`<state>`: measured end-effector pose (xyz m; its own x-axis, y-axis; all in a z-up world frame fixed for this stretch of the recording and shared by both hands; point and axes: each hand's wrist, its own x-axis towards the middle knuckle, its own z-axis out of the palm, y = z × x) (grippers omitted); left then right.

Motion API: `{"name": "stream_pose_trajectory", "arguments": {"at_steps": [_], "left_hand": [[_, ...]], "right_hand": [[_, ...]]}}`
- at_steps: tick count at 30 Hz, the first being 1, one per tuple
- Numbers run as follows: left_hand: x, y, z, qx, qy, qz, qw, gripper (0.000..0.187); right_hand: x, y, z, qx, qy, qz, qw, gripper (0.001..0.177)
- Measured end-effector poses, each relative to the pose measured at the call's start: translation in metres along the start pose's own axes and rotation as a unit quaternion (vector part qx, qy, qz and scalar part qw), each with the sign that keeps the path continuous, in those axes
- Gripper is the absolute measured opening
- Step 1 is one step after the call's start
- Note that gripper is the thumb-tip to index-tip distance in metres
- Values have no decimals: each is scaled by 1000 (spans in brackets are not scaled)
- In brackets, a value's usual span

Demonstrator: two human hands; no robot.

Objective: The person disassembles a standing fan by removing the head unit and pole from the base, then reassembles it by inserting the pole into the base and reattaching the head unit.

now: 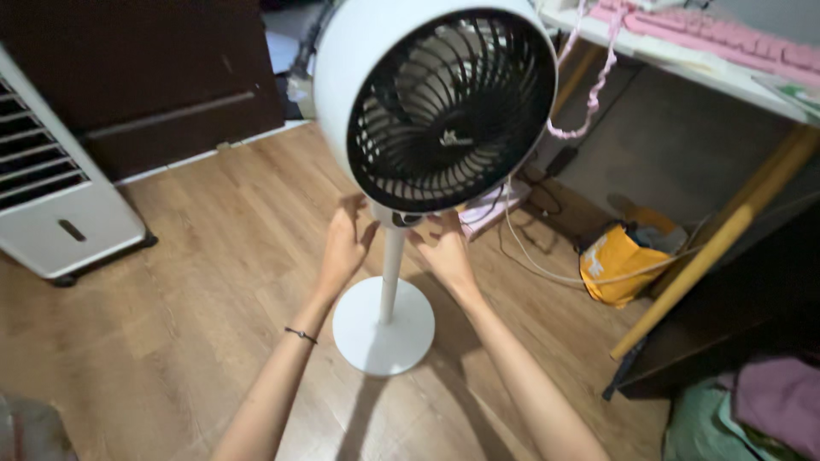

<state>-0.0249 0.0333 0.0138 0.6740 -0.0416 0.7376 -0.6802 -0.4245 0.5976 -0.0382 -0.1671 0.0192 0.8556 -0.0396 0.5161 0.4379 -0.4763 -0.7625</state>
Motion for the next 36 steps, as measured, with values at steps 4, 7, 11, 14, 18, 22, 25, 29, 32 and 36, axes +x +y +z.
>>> {"name": "stream_pose_trajectory", "arguments": {"at_steps": [4,7,11,14,18,22,25,29,32,36], "left_hand": [[0,12,-3,-37,-12,-20,999,38],[2,16,0,-80,-43,-47,995,31],[3,21,7,-99,-41,-41,993,26],[2,23,11,-108,-29,-59,992,20],[4,25,13,-107,-28,-73,991,14],[4,33,15,-122,-14,-89,988,19],[4,39,18,-140,2,-104,985,23],[2,42,27,-131,28,-164,977,16],[1,38,41,-98,50,-205,973,24],[1,27,56,-126,42,-299,945,34]], "right_hand": [[-2,-15,0,25,38,-31,998,74],[-3,-23,0,51,64,-16,997,61],[1,-29,3,69,65,-10,995,50],[5,-22,3,86,33,73,993,51],[16,-7,12,146,-1,147,978,66],[22,1,21,122,3,113,986,50],[26,0,28,114,1,112,987,44],[23,-2,32,111,28,105,988,43],[21,0,30,68,28,99,992,46],[20,1,28,30,36,97,994,47]]}}
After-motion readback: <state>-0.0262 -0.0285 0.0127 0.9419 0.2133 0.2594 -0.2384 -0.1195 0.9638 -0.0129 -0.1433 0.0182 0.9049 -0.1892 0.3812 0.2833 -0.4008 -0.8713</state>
